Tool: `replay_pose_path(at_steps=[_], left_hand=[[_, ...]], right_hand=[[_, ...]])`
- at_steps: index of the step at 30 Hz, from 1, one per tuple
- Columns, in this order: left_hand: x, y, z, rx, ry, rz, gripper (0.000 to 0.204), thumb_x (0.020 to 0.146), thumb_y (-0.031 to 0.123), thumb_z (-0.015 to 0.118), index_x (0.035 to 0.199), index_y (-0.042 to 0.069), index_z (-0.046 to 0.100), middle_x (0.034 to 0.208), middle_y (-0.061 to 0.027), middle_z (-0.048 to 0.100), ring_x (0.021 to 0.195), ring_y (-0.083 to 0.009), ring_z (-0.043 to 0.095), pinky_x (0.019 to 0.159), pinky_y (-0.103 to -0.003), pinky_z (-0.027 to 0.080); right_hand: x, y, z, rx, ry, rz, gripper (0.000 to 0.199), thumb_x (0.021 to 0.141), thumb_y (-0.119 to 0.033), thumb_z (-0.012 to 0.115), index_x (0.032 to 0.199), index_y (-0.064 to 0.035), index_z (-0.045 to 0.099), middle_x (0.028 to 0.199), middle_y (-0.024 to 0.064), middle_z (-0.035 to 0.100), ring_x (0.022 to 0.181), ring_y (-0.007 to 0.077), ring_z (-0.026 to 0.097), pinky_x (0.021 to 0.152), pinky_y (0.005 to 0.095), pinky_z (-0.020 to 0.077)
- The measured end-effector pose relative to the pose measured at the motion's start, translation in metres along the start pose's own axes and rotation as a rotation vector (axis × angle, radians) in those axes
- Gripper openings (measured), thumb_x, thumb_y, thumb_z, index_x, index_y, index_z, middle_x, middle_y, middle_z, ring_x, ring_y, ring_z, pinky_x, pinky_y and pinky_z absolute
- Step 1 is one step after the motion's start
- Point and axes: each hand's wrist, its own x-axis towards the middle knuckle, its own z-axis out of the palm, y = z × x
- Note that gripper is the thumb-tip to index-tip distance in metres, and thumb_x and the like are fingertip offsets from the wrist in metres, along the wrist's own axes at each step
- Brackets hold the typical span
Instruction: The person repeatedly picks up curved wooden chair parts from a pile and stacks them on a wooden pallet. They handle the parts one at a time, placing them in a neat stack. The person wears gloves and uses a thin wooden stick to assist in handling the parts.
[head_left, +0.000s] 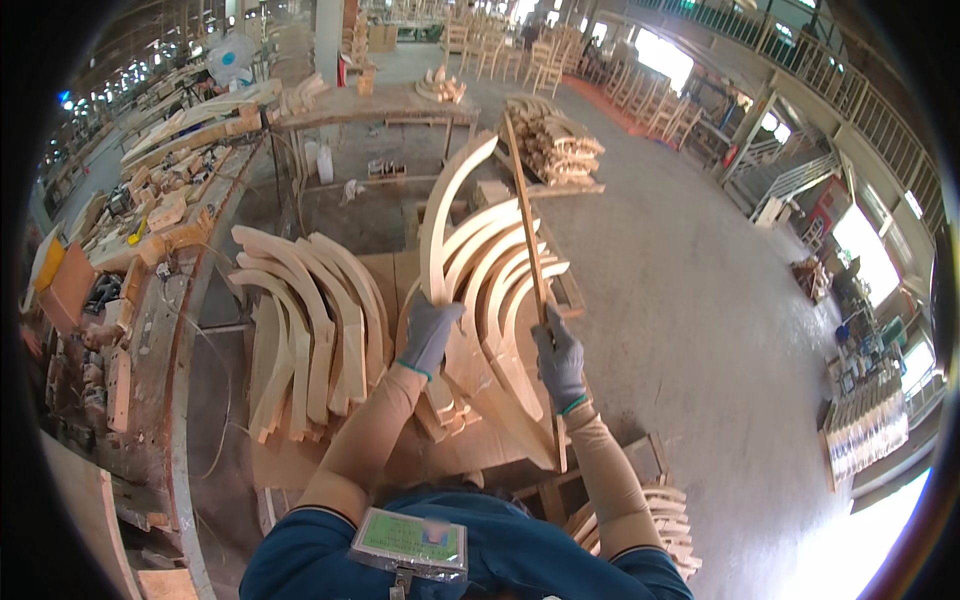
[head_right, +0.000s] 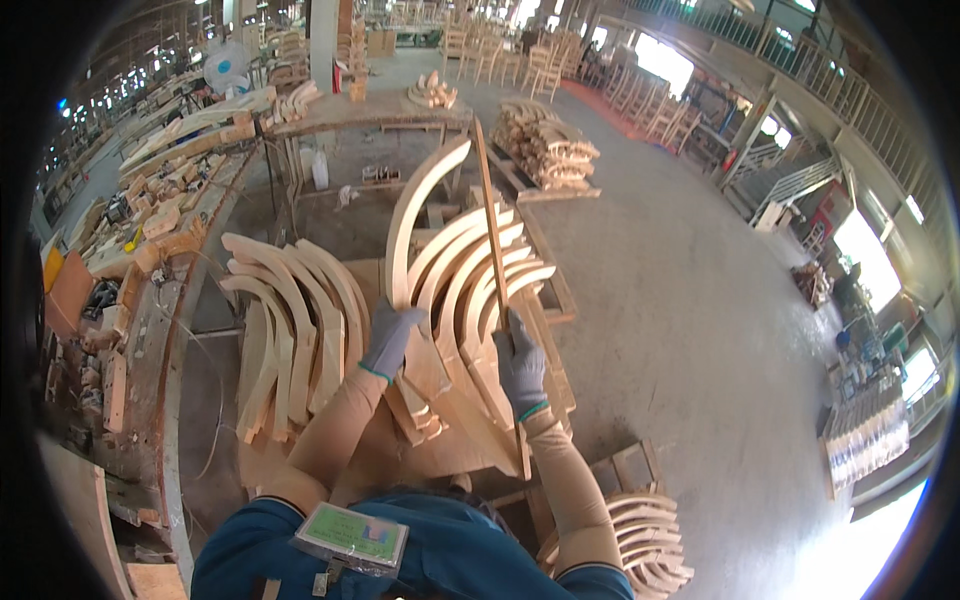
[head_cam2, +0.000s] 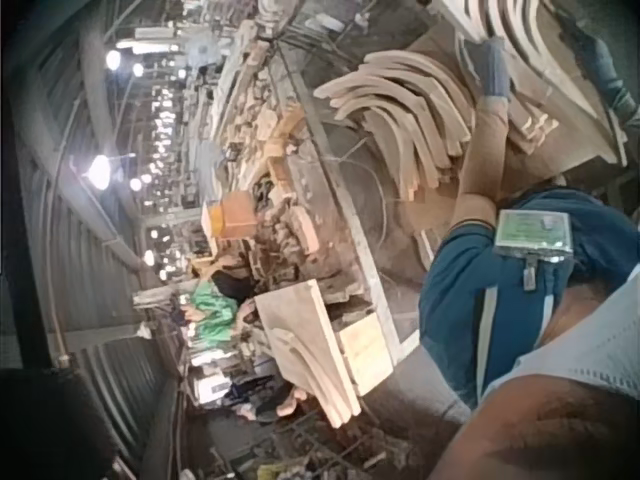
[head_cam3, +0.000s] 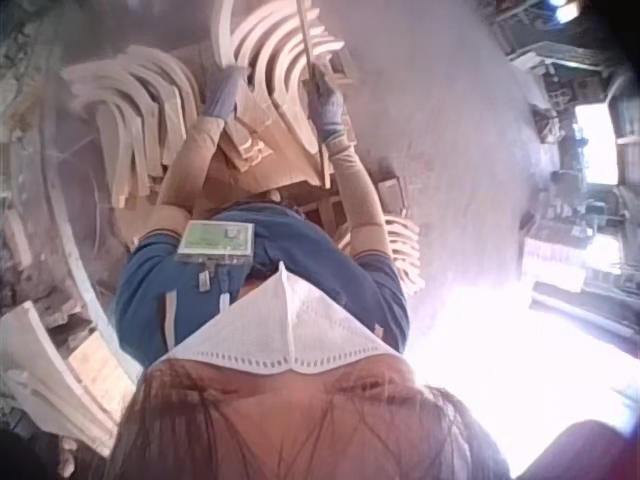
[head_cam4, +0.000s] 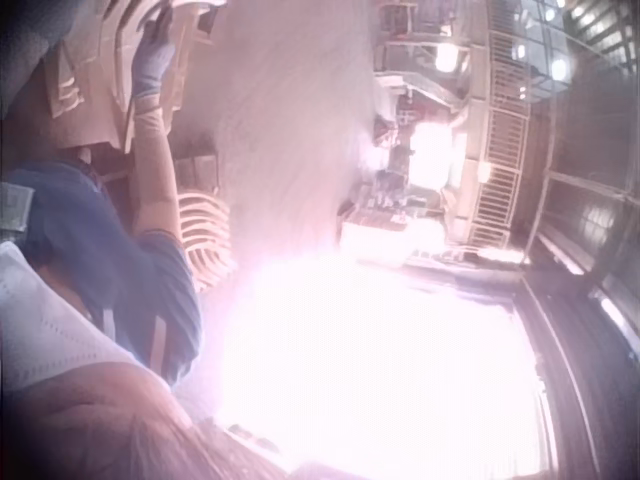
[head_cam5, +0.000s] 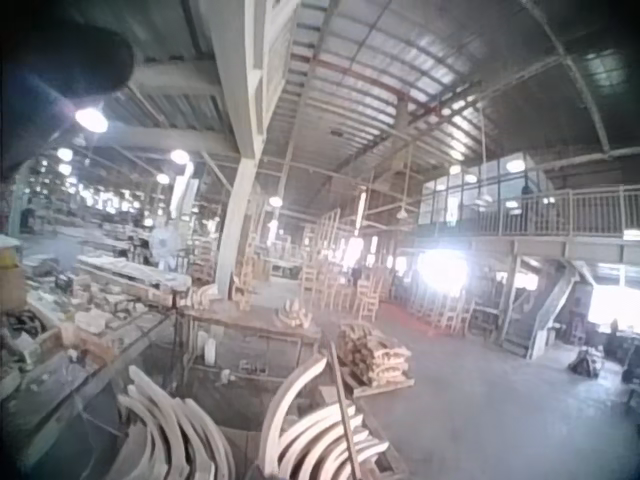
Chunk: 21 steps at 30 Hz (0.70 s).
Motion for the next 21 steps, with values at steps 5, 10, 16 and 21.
replay_pose_path(at_steps=[5, 10, 16, 21], left_hand=[[-0.009, -0.012, -0.002, -0.011, 0.063, 0.048, 0.033, 0.069, 0.009, 0.068, 0.097, -0.001, 0.055, 0.081, -0.007, 0.06, 0.064, -0.0153, 0.057, 0.054, -0.029, 0.047], [-0.02, -0.01, 0.012, 0.093, 0.074, 0.04, 0.036, 0.068, 0.008, 0.066, 0.099, 0.0, 0.051, 0.079, -0.0073, 0.058, 0.063, -0.0154, 0.056, 0.055, -0.03, 0.046], [-0.029, -0.017, 0.02, 0.271, 0.107, -0.036, 0.038, 0.067, 0.013, 0.068, 0.099, 0.0, 0.05, 0.077, -0.0076, 0.058, 0.063, -0.0163, 0.055, 0.056, -0.031, 0.046], [-0.019, -0.049, 0.017, 0.167, 0.069, 0.034, 0.04, 0.069, 0.016, 0.07, 0.099, -0.001, 0.05, 0.079, -0.0101, 0.059, 0.067, -0.0191, 0.057, 0.059, -0.033, 0.047]], right_hand=[[-0.009, 0.017, 0.007, 0.023, -0.029, -0.007, 0.043, 0.09, -0.016, 0.06, 0.13, -0.0028, 0.053, 0.065, 0.0009, 0.052, 0.046, 0.0056, 0.046, 0.043, 0.0253, 0.0404], [-0.021, 0.024, 0.0, 0.036, -0.02, 0.033, 0.043, 0.09, -0.016, 0.06, 0.131, -0.0042, 0.053, 0.064, 0.0007, 0.052, 0.044, 0.0053, 0.045, 0.04, 0.0254, 0.0394], [-0.028, 0.014, -0.009, 0.036, -0.047, 0.121, 0.04, 0.089, -0.015, 0.06, 0.126, 0.0003, 0.054, 0.108, 0.0249, 0.063, 0.097, 0.0321, 0.065, 0.082, 0.0354, 0.0494], [-0.023, 0.009, -0.014, -0.019, -0.046, 0.105, 0.039, 0.088, -0.011, 0.06, 0.125, 0.0009, 0.054, 0.109, 0.0256, 0.062, 0.098, 0.0333, 0.065, 0.081, 0.0354, 0.0499]])
